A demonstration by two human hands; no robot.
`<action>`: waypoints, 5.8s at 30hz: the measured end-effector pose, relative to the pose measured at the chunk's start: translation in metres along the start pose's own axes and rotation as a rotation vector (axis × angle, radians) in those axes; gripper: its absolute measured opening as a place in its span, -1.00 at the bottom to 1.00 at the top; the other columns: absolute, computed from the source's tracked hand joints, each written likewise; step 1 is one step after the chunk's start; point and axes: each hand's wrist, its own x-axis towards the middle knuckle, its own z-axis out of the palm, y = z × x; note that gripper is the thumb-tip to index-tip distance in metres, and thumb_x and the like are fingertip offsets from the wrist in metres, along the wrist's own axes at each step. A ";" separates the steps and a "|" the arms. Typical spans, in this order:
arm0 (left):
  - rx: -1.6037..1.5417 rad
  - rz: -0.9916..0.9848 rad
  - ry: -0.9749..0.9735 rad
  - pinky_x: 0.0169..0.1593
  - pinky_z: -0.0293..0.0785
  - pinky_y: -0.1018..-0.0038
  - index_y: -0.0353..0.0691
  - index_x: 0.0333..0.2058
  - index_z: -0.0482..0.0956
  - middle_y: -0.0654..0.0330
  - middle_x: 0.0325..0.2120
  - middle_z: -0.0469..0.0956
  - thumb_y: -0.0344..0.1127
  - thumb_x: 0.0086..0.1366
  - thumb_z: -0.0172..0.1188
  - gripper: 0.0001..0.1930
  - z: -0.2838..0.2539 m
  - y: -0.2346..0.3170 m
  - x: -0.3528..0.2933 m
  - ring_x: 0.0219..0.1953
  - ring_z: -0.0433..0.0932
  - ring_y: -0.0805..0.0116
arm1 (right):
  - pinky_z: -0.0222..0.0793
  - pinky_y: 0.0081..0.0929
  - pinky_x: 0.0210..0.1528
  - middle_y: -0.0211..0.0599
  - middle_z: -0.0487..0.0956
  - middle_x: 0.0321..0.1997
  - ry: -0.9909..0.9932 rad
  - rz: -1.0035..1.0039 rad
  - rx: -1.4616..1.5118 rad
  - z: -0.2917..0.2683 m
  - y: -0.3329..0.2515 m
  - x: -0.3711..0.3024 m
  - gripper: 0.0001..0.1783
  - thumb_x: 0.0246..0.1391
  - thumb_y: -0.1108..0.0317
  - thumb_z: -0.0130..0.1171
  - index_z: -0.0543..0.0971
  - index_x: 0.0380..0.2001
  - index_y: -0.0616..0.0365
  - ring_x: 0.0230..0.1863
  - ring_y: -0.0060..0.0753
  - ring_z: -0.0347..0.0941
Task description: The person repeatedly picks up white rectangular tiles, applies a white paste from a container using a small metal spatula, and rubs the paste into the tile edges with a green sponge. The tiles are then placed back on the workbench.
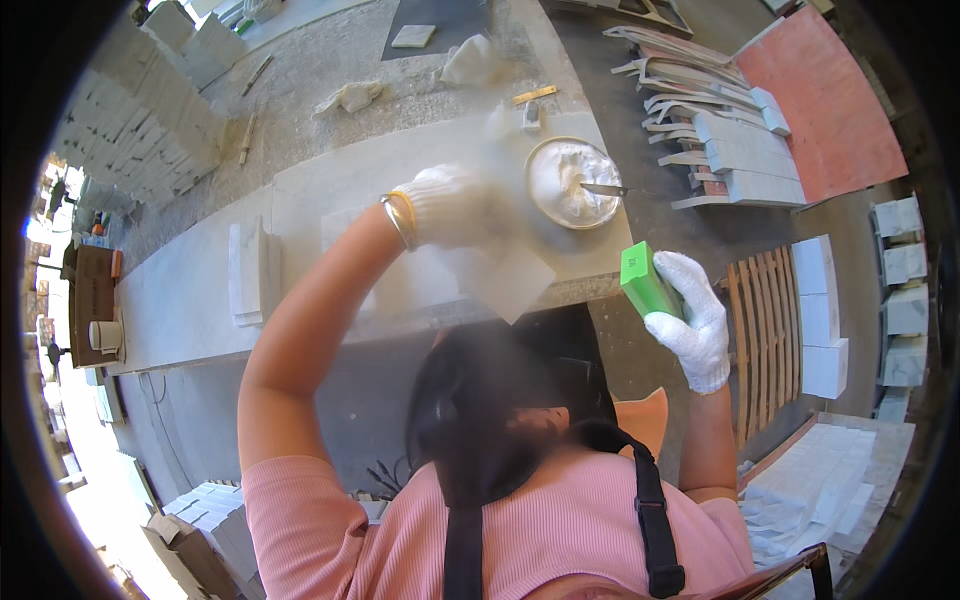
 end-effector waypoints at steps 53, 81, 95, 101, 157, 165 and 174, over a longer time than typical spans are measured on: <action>0.139 0.039 0.569 0.31 0.35 -0.04 -0.12 0.21 0.61 0.09 0.33 0.49 -0.14 0.40 0.19 -0.55 0.066 0.019 -0.040 0.37 0.38 -0.19 | 0.48 -0.10 0.10 -0.18 0.58 0.17 -0.051 -0.525 -0.599 0.099 -0.008 0.048 -0.37 -0.25 0.33 0.52 0.75 0.05 -0.20 0.06 -0.02 0.56; 0.204 -0.029 0.527 0.39 0.27 -0.11 -0.11 0.29 0.56 0.05 0.37 0.44 -0.09 0.43 0.16 -0.49 0.065 0.024 -0.040 0.44 0.29 -0.28 | 0.52 -0.10 0.12 -0.13 0.61 0.15 -0.036 -0.475 -0.601 0.059 0.003 0.020 -0.39 -0.26 0.32 0.52 0.77 0.02 -0.13 0.05 0.02 0.59; 0.085 0.360 0.293 0.43 0.23 -0.14 -0.11 0.20 0.57 0.03 0.31 0.48 -0.05 0.32 0.31 -0.48 0.080 0.092 -0.041 0.42 0.36 -0.12 | 0.45 -0.02 0.26 -0.13 0.57 0.27 -0.078 -0.327 -0.633 0.096 0.088 0.051 -0.39 -0.05 0.15 0.47 0.67 0.15 -0.09 0.23 0.11 0.51; 0.084 0.200 0.314 0.42 0.23 -0.22 -0.10 0.29 0.52 0.00 0.32 0.48 0.18 0.26 0.34 -0.28 0.067 0.077 -0.064 0.43 0.34 -0.20 | 0.45 -0.04 0.22 -0.18 0.59 0.23 -0.028 -0.405 -0.718 0.104 0.074 0.055 -0.42 -0.05 0.11 0.50 0.69 0.10 -0.11 0.22 0.02 0.52; 0.213 -0.058 0.452 0.50 0.05 -0.22 -0.17 0.39 0.40 -0.09 0.47 0.27 0.76 -0.26 0.21 0.36 0.069 0.028 -0.052 0.55 0.08 -0.30 | 0.58 -0.34 0.08 -0.11 0.77 -0.01 -0.217 -0.118 -0.101 0.085 0.015 0.050 -0.72 0.29 0.46 0.26 0.75 0.04 0.16 -0.01 -0.20 0.71; 0.229 -0.066 0.426 0.50 0.04 -0.25 -0.16 0.41 0.38 -0.08 0.48 0.24 0.76 -0.24 0.21 0.36 0.073 0.024 -0.054 0.56 0.06 -0.28 | 0.61 -0.35 -0.04 -0.16 0.78 -0.10 -0.071 -0.213 -0.084 0.093 0.017 0.055 -0.71 0.22 0.51 0.31 0.75 0.00 0.13 -0.12 -0.19 0.72; 0.241 -0.039 0.451 0.50 0.06 -0.21 -0.19 0.40 0.38 -0.09 0.46 0.27 0.75 -0.20 0.21 0.34 0.076 0.020 -0.054 0.54 0.08 -0.31 | 0.61 -0.34 0.08 -0.13 0.77 -0.01 -0.058 -0.198 -0.114 0.092 0.019 0.047 -0.69 0.21 0.50 0.33 0.74 0.03 0.12 -0.01 -0.17 0.73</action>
